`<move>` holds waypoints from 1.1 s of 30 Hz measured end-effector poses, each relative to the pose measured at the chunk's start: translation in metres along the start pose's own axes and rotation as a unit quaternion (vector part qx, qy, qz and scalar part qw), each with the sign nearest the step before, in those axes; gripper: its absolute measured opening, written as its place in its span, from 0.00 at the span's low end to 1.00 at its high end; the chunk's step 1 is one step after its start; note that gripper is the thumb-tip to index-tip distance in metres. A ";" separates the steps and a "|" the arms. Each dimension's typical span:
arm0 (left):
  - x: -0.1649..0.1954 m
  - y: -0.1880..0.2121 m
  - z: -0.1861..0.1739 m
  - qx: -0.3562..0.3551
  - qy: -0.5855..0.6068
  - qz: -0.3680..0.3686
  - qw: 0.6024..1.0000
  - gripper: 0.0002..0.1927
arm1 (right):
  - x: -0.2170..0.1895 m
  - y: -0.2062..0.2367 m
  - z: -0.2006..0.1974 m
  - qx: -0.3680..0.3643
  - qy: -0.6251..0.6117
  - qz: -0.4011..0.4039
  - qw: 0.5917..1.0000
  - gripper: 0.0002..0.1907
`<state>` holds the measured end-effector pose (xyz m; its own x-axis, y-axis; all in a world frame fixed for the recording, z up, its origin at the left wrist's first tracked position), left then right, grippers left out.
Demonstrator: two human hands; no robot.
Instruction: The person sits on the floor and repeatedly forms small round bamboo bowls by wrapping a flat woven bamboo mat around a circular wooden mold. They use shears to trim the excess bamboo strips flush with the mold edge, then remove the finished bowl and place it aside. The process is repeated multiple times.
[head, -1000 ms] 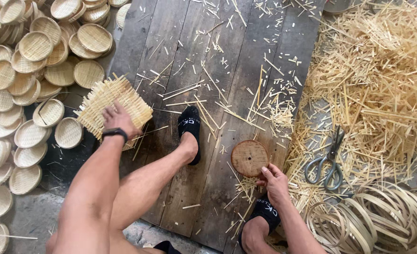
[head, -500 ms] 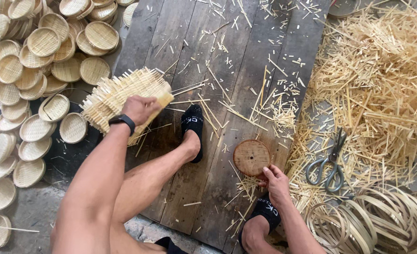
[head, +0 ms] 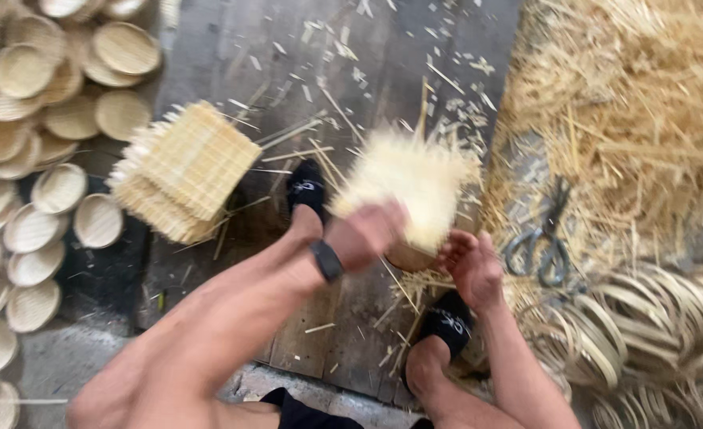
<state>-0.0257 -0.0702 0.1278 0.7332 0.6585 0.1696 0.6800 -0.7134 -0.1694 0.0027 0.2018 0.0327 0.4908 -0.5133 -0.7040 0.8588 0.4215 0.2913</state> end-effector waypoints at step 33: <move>0.024 0.057 0.124 -0.007 0.662 -0.511 0.549 0.26 | -0.012 0.057 -0.013 0.211 0.417 0.061 0.882 0.21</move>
<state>0.0318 -0.0647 0.0017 -0.6861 -0.0280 0.7270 0.7226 -0.1423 0.6765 0.0436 0.2419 0.0493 0.4554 0.3199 -0.8308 0.8719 0.0286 0.4889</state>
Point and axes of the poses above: each hand's wrist, its own y-axis away from the middle knuckle, its own z-axis out of the palm, x = y × z, the point moved 1 cm from there along -y, towards the middle knuckle, and after that the axes turned 12 degrees about -x, right-handed, at the moved point
